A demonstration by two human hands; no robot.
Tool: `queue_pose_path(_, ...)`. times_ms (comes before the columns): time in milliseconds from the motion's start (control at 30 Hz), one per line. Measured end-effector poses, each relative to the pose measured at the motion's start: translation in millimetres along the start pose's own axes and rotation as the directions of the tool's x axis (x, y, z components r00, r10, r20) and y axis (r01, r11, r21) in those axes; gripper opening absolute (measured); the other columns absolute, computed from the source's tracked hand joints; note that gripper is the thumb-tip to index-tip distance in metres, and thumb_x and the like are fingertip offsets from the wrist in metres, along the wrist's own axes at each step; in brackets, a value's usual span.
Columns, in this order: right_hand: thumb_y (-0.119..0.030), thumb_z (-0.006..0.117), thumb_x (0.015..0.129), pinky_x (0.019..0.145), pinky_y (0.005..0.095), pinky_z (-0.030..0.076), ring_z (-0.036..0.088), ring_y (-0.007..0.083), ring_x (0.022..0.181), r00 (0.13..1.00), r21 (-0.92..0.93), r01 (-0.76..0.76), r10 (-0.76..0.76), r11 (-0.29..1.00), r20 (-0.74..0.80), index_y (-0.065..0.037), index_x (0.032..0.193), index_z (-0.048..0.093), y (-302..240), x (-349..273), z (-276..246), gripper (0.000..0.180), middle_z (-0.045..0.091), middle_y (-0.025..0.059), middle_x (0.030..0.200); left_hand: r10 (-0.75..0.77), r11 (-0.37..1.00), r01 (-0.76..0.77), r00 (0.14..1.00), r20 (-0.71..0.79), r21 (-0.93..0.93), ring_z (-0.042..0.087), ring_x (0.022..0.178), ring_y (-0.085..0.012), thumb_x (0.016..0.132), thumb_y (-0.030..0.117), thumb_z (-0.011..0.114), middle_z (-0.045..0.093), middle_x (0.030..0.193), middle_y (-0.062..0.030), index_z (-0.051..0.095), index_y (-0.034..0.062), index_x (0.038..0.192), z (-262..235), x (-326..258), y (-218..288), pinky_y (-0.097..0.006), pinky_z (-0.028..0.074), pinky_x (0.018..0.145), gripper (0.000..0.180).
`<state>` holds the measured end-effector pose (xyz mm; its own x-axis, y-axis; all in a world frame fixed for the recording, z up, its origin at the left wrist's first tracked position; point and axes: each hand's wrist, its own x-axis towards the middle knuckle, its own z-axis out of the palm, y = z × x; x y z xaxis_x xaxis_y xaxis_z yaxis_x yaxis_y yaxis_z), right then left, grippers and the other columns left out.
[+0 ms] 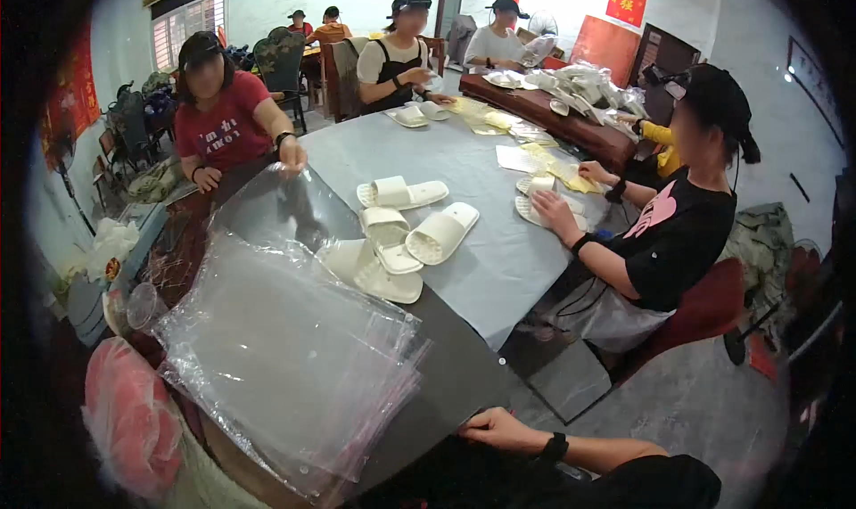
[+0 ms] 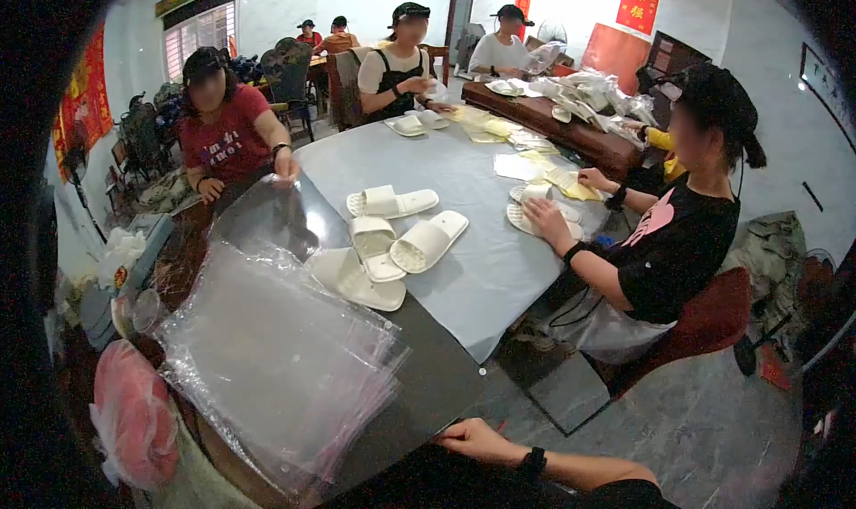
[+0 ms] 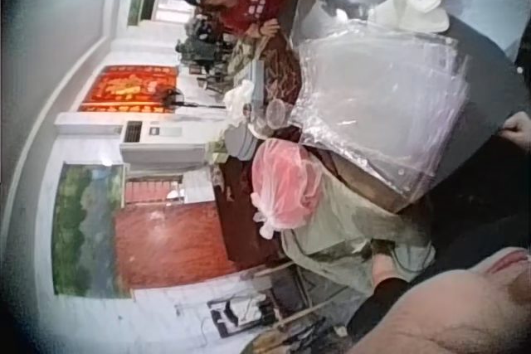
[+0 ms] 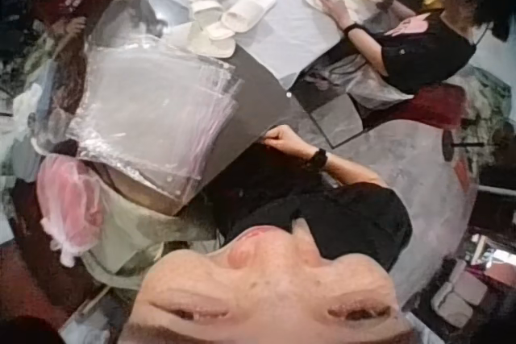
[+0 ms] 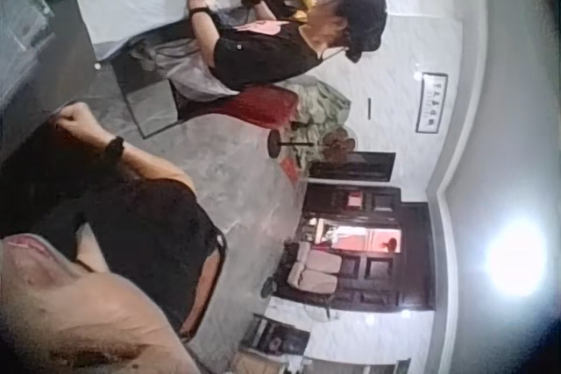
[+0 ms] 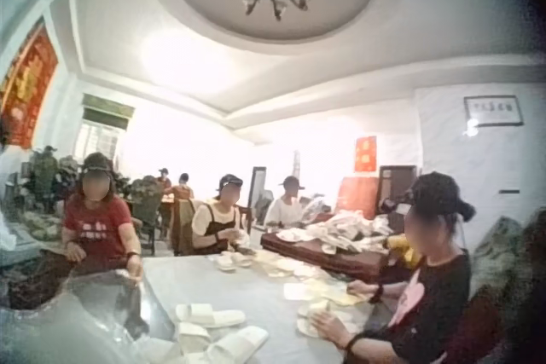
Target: The worker packs various colored slippers into individual plastic bags and places them into a larger sack.
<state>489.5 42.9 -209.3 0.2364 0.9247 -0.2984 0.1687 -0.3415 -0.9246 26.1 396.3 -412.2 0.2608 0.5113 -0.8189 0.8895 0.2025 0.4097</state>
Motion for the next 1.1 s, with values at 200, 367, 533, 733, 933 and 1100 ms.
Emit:
queue_pose_path(200,-0.016,0.066,0.097,0.085,0.0357,0.053,0.069,0.0258,0.097,0.980,-0.142,0.195,-0.197,0.971,-0.002,-0.004,0.117,0.071,5.1,0.8,0.2,0.024,0.072,0.0138,0.107,-0.164,0.981,0.165,0.986,-0.024,0.102,0.058,0.126,-0.0278,0.079,0.049,0.082,0.055,0.146,-0.0130,0.044,-0.0010,0.149,-2.6,-44.5,-40.7,-0.042,0.052,0.097,0.094)
queue_pose_path(367,-0.012,0.064,0.098,0.080,0.0319,0.052,0.066,0.0205,0.088,0.944,-0.263,0.324,-0.330,0.909,0.020,-0.004,0.118,0.069,-9.8,-13.5,6.1,0.022,0.066,0.0103,0.099,-0.289,0.942,0.292,0.956,-0.042,0.166,0.058,0.126,-0.0282,0.078,0.050,0.083,0.055,0.146,-0.0134,0.044,-0.0011,0.148,6.9,-82.0,-75.1,-0.042,0.051,0.097,0.095)
queue_pose_path(533,-0.009,0.064,0.099,0.076,0.0321,0.054,0.068,0.0184,0.084,0.902,-0.228,0.428,-0.428,0.874,0.052,-0.005,0.121,0.069,1.7,-29.9,23.6,0.024,0.067,0.0098,0.099,-0.330,0.922,0.347,0.936,-0.119,0.171,0.058,0.126,-0.0285,0.077,0.051,0.084,0.055,0.146,-0.0138,0.045,-0.0013,0.148,-6.7,-91.6,-59.6,-0.042,0.051,0.097,0.096)
queue_pose_path(733,-0.006,0.064,0.096,0.077,0.0388,0.054,0.067,0.0313,0.090,0.836,-0.276,0.547,-0.534,0.790,0.130,-0.004,0.124,0.066,-13.3,-26.2,25.6,0.029,0.066,0.0150,0.103,-0.531,0.833,0.541,0.841,-0.101,0.118,0.058,0.126,-0.0290,0.076,0.052,0.085,0.055,0.145,-0.0142,0.045,-0.0016,0.148,47.1,-161.5,-141.3,-0.043,0.051,0.097,0.098)
queue_pose_path(933,-0.007,0.065,0.096,0.082,0.0406,0.057,0.067,0.0354,0.099,0.815,-0.357,0.580,-0.526,0.732,0.243,-0.005,0.124,0.065,-47.7,-36.3,13.3,0.029,0.064,0.0149,0.117,-0.663,0.743,0.664,0.747,-0.045,0.086,0.059,0.125,-0.0305,0.077,0.050,0.084,0.056,0.142,-0.0169,0.049,-0.0018,0.144,175.6,-275.7,-231.5,-0.044,0.051,0.097,0.092)
queue_pose_path(1100,-0.008,0.064,0.095,0.088,0.0418,0.057,0.066,0.0382,0.106,0.702,-0.347,0.710,-0.571,0.613,0.425,-0.006,0.127,0.063,-63.4,-1.7,28.2,0.032,0.063,0.0175,0.124,-0.361,0.903,0.428,0.804,-0.472,0.039,0.059,0.120,-0.0427,0.089,0.021,0.066,0.060,0.134,-0.0259,0.055,0.0002,0.136,193.0,-346.7,-248.0,-0.048,0.049,0.097,0.053)
